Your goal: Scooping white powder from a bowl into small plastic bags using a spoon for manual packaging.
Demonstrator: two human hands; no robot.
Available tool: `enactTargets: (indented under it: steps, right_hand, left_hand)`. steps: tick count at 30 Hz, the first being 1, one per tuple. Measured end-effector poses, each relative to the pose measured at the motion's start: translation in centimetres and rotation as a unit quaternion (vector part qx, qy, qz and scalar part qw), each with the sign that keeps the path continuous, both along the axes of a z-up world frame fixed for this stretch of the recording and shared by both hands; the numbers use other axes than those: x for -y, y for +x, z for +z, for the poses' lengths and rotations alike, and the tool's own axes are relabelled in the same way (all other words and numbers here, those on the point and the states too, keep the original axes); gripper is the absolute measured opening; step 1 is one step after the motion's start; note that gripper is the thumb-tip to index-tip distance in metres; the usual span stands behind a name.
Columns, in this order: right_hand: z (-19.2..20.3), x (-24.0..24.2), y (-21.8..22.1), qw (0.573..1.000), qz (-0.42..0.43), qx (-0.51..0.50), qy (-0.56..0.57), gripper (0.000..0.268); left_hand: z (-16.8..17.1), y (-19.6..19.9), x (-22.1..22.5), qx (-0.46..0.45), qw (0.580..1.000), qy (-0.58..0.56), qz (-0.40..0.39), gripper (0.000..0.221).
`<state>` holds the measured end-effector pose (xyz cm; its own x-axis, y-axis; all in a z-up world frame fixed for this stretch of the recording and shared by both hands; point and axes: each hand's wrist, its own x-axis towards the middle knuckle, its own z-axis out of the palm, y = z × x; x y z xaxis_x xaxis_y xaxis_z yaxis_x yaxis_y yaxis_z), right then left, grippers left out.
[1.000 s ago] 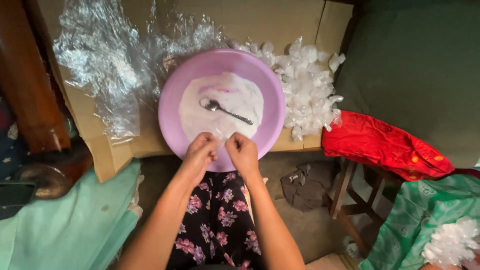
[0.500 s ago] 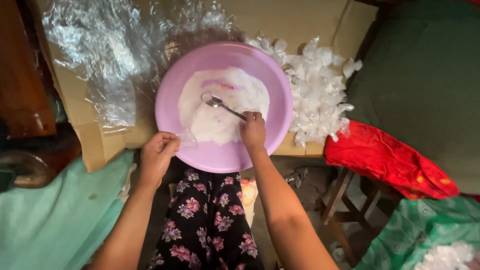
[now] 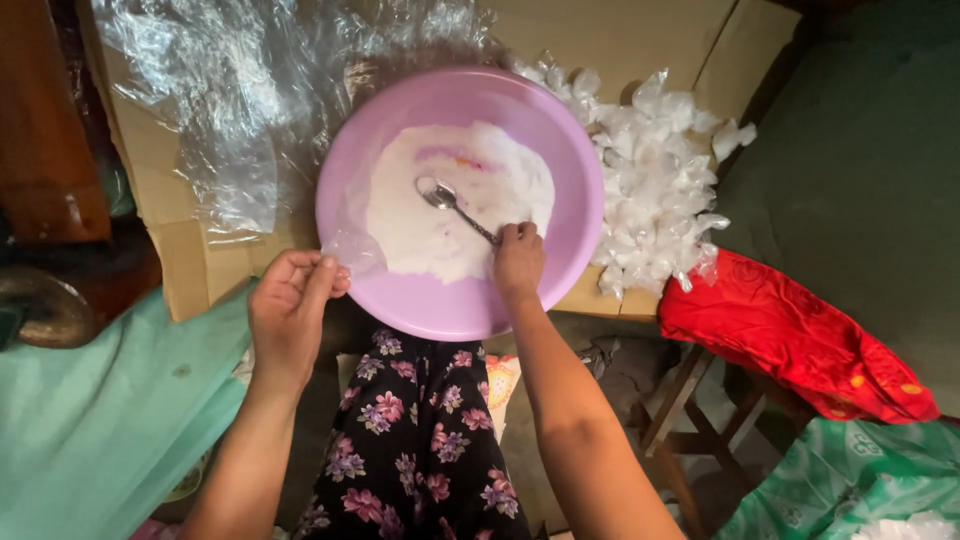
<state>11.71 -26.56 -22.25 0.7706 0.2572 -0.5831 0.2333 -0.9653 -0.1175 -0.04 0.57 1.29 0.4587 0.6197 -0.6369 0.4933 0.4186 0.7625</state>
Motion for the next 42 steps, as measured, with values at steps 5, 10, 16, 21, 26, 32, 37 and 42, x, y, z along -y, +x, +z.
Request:
enactTargets:
  steps: [5, 10, 16, 21, 26, 32, 37, 42]
  right_hand:
    - [2.6, -0.3, 0.1, 1.0, -0.02, 0.005, 0.001, 0.015]
    - [1.5, -0.3, 0.3, 1.0, -0.015, 0.001, 0.024, 0.017]
    - [3.0, -1.2, -0.4, 1.0, 0.014, -0.026, -0.008, 0.012]
    - [7.6, -0.8, -0.2, 0.983, -0.111, -0.076, 0.123, 0.014]
    - [8.7, -4.4, 1.2, 0.696, -0.57, -0.114, 0.422, 0.017]
    - [10.4, -3.1, 3.1, 0.748, -0.5, 0.021, 0.436, 0.024]
    - [12.9, 4.2, 2.6, 0.796, -0.464, 0.131, 0.367, 0.023]
    - [6.8, 6.7, -1.3, 0.803, -0.48, 0.095, 0.341, 0.018]
  left_hand:
    - [-1.1, -0.5, 0.3, 0.01, 1.0, 0.0, -0.006, 0.013]
    - [0.4, 1.0, 0.5, 0.011, 1.0, 0.018, -0.005, 0.013]
    - [-0.6, 0.3, -0.1, 0.004, 0.999, 0.037, 0.0, 0.014]
    - [-0.3, 0.2, -0.9, 0.002, 0.999, 0.051, 0.003, 0.014]
    - [-2.7, -0.1, -0.7, -0.004, 0.995, 0.1, -0.013, 0.015]
    - [-2.2, 0.5, -0.3, 0.027, 0.994, 0.099, 0.027, 0.019]
    - [-1.8, 0.2, -1.3, 0.036, 0.994, 0.103, 0.028, 0.014]
    - [-1.9, 0.4, -1.4, 0.042, 0.992, 0.114, 0.035, 0.012]
